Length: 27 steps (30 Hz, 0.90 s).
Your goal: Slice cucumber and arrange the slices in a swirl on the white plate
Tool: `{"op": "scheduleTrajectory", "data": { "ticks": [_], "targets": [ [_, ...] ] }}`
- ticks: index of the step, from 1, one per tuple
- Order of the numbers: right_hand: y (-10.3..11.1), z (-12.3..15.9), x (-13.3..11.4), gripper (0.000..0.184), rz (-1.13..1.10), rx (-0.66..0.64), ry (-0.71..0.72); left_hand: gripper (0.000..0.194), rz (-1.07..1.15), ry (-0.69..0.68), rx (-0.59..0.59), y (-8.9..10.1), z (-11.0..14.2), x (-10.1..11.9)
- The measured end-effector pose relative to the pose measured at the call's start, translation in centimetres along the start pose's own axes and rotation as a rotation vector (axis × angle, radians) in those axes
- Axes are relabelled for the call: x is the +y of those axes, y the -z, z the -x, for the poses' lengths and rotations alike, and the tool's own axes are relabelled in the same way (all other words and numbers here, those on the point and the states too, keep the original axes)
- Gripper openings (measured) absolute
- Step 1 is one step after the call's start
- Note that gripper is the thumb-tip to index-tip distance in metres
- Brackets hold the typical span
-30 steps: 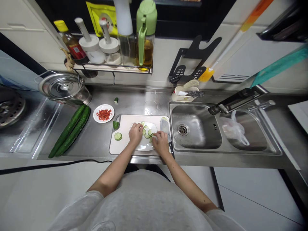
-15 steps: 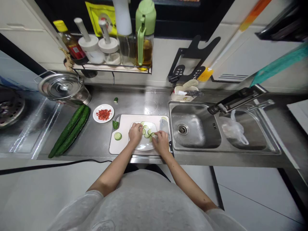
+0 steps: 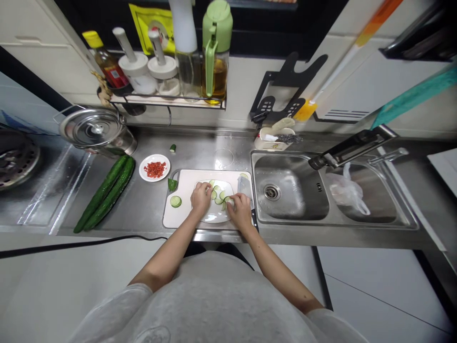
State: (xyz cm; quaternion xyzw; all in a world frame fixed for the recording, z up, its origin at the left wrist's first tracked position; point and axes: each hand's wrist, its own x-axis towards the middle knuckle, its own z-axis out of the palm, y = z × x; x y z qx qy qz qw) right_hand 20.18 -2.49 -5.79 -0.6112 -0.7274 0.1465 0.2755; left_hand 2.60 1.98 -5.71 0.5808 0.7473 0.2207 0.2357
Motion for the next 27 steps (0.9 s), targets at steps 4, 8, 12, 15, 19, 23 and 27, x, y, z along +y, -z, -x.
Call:
{"op": "scheduleTrajectory", "data": {
  "ticks": [4, 8, 12, 15, 19, 23, 27],
  "targets": [
    [0.1, 0.1, 0.0, 0.021, -0.026, 0.051, 0.012, 0.014, 0.041, -0.004, 0.053, 1.0, 0.3, -0.6],
    [0.6, 0.4, 0.0, 0.018, -0.050, 0.101, 0.013, 0.014, 0.053, 0.012, 0.091, 2.1, 0.8, -1.5],
    [1.0, 0.9, 0.0, 0.017, -0.051, 0.125, 0.000, 0.015, 0.047, 0.013, 0.097, 2.4, 1.3, -1.8],
    [1.2, 1.1, -0.1, 0.017, -0.046, 0.131, -0.004, 0.015, 0.062, -0.004, 0.103, 2.6, 1.6, -1.7],
    [1.5, 1.4, 0.0, 0.017, -0.043, 0.153, -0.015, 0.017, 0.083, -0.052, 0.158, 3.9, 2.1, -2.4],
    [1.9, 1.8, 0.5, 0.017, -0.047, 0.169, -0.017, 0.019, 0.063, -0.058, 0.223, 6.2, 2.7, -5.0],
    [2.0, 1.9, 0.8, 0.018, -0.049, 0.175, -0.013, 0.020, 0.003, 0.028, 0.276, 8.4, 3.5, -8.4]
  ]
}}
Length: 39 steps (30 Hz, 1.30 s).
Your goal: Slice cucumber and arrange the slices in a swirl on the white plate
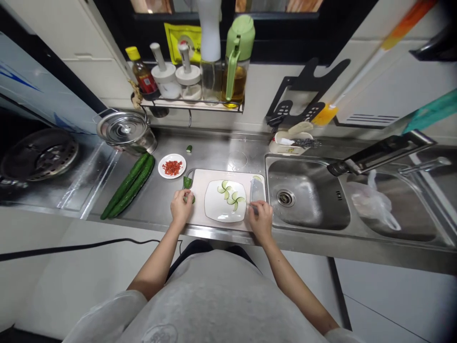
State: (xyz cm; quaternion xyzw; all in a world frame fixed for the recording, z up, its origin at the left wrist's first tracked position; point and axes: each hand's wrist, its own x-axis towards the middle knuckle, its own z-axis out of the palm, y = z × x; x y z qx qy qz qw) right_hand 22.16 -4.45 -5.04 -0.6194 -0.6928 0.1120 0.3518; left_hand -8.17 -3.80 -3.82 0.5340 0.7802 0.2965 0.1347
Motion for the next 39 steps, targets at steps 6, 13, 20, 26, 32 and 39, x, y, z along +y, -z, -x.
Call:
{"op": "scheduleTrajectory", "data": {
  "ticks": [6, 13, 20, 26, 32, 39],
  "targets": [
    [0.0, -0.2, -0.7, 0.018, 0.006, 0.005, 0.017, 0.020, -0.098, 0.113, -0.017, 1.4, 0.7, -2.7],
    [0.1, -0.2, -0.9, 0.017, -0.005, 0.013, 0.037, 0.020, -0.112, 0.166, -0.079, 1.2, 1.3, -3.1],
    [0.4, 0.1, -1.1, 0.018, 0.017, 0.028, 0.046, 0.026, -0.128, 0.199, -0.119, 0.6, 1.1, -3.3],
    [0.4, 0.4, -1.1, 0.018, 0.018, 0.045, 0.061, 0.036, -0.179, 0.232, -0.150, -0.2, 0.6, -2.9],
    [0.4, 0.6, -1.1, 0.018, 0.018, 0.042, 0.058, 0.032, -0.167, 0.249, -0.153, -0.7, 0.3, -2.7],
    [0.5, 0.6, -1.2, 0.017, 0.009, 0.045, 0.052, 0.018, 0.008, 0.264, -0.090, -0.7, -0.1, -2.4]
  ]
}}
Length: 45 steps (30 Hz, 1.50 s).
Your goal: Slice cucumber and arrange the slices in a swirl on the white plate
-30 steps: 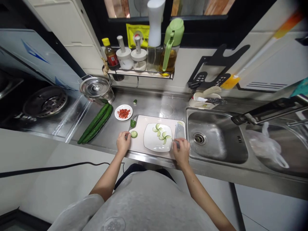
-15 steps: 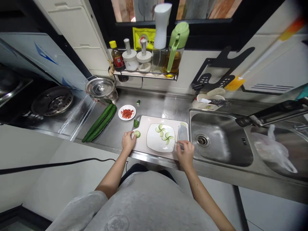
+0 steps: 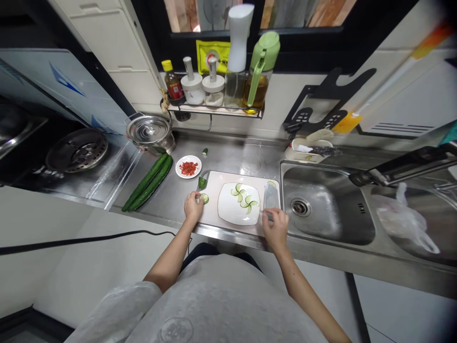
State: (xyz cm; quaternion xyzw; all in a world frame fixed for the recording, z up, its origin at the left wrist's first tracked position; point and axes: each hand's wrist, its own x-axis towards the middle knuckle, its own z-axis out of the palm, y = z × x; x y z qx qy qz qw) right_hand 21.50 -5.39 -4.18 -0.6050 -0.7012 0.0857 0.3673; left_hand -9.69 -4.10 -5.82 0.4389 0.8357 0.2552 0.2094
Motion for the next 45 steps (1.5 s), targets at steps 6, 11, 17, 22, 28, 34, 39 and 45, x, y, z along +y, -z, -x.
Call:
{"op": "scheduleTrajectory", "data": {
  "ticks": [6, 11, 17, 22, 28, 34, 39, 45],
  "targets": [
    [0.2, -0.7, -1.3, 0.019, -0.056, -0.006, -0.013, 0.019, 0.571, 0.121, -0.123, 0.8, 0.5, 1.8],
    [-0.6, -2.5, -4.3, 0.020, -0.295, -0.161, -0.104, 0.038, 0.859, 0.245, -0.412, 2.2, 1.8, 4.5],
    [-1.8, -4.4, -8.2, 0.022, -0.492, -0.342, -0.060, 0.040, 0.977, 0.178, -0.625, 2.9, 3.9, 8.3],
    [-1.5, -5.0, -9.2, 0.013, -0.481, -0.344, -0.034, 0.041, 0.935, 0.118, -0.603, 2.8, 4.9, 9.8],
    [-0.2, -5.2, -9.1, 0.018, -0.401, -0.274, 0.113, 0.044, 0.910, 0.287, -0.688, 3.3, 4.8, 9.9],
    [-0.2, -4.8, -8.8, 0.022, -0.366, -0.281, 0.189, 0.047, 1.047, 0.427, -0.863, 3.6, 4.9, 10.3],
    [-0.4, -4.4, -8.5, 0.021, -0.330, -0.295, 0.221, 0.047, 1.040, 0.405, -0.832, 3.4, 5.0, 10.6],
    [-0.4, -4.3, -8.4, 0.018, -0.316, -0.299, 0.256, 0.056, 1.039, 0.358, -0.757, 3.2, 4.9, 10.5]
  ]
}}
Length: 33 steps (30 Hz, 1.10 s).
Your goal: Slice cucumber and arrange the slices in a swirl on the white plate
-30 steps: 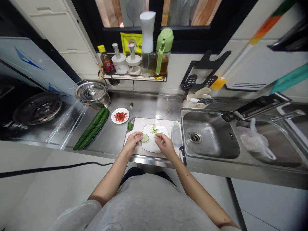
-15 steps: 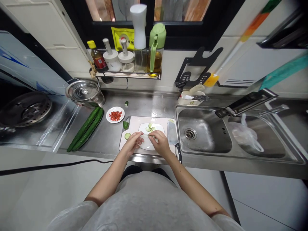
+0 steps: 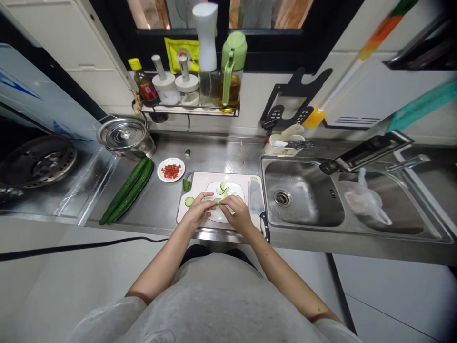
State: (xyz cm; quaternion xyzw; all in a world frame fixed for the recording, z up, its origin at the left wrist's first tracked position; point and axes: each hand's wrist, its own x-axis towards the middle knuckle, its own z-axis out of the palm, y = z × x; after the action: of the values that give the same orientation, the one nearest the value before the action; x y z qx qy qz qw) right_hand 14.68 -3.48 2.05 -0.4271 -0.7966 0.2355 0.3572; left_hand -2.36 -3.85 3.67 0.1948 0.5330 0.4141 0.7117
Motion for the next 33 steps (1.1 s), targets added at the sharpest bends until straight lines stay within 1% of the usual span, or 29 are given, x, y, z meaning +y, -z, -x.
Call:
{"op": "scheduleTrajectory", "data": {
  "ticks": [6, 11, 14, 19, 27, 33],
  "targets": [
    [-0.2, 0.1, 0.1, 0.019, -0.010, -0.019, -0.024, 0.062, -0.006, -0.067, -0.003, -0.1, -0.1, -0.3],
    [-0.2, 0.0, 0.1, 0.020, -0.035, -0.063, -0.100, 0.061, -0.044, -0.159, 0.011, -0.4, -0.2, -0.5],
    [-0.1, -0.1, 0.2, 0.020, -0.058, -0.085, -0.152, 0.061, -0.060, -0.191, 0.016, -0.5, -0.4, -0.8],
    [-0.5, 0.2, 0.7, 0.018, -0.076, -0.110, -0.227, 0.060, -0.041, -0.216, 0.012, -0.4, -1.0, -1.6],
    [-1.6, 1.0, 2.0, 0.015, -0.147, -0.106, -0.330, 0.060, -0.017, -0.235, 0.035, -0.6, -2.0, -3.1],
    [-2.0, 1.4, 2.5, 0.017, -0.223, -0.111, -0.419, 0.056, -0.041, -0.261, 0.050, -0.6, -2.7, -4.0]
  ]
}}
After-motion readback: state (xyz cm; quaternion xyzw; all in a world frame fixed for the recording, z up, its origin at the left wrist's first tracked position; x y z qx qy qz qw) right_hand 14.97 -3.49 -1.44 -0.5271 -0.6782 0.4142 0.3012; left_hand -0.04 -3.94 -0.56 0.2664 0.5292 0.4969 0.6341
